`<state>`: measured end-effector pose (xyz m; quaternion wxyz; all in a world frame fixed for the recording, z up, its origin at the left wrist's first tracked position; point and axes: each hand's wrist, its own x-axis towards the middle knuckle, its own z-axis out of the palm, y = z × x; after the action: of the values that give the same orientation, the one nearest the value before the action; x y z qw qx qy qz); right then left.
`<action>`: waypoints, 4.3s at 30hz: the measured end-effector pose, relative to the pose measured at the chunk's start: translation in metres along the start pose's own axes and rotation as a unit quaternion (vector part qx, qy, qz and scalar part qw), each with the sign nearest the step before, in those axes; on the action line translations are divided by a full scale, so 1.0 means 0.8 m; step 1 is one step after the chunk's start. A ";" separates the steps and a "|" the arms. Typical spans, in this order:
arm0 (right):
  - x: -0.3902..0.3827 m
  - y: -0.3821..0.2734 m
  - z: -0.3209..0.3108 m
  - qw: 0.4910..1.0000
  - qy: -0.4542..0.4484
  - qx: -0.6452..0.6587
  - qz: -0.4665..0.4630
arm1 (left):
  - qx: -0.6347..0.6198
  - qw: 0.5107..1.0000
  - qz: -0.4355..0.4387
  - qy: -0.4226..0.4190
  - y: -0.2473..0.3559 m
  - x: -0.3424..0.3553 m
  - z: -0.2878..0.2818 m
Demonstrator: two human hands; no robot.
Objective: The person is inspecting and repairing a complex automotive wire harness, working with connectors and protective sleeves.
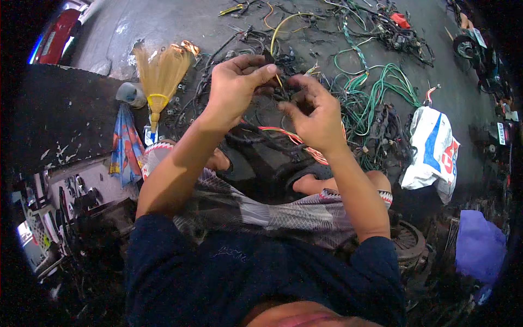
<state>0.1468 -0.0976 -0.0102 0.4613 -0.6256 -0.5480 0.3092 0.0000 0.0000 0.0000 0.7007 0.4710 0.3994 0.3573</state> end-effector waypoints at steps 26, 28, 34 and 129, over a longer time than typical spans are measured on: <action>0.000 0.005 0.005 0.989 0.016 0.135 0.057 | -0.104 0.988 -0.098 -0.064 -0.015 -0.016 0.013; 0.005 0.009 0.003 0.974 0.013 0.194 0.113 | -0.103 0.988 -0.087 -0.073 -0.016 -0.016 0.014; 0.005 0.012 0.007 0.938 0.091 0.300 0.151 | 0.042 0.999 -0.019 -0.019 -0.018 -0.014 0.018; 0.002 -0.004 0.004 0.965 -0.081 0.168 0.183 | 0.264 0.959 0.050 -0.089 0.002 0.000 -0.013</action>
<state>0.1431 -0.0957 -0.0087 0.4496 -0.6015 -0.3999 0.5255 -0.0092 0.0045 -0.0012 0.5653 0.6887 0.3914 0.2303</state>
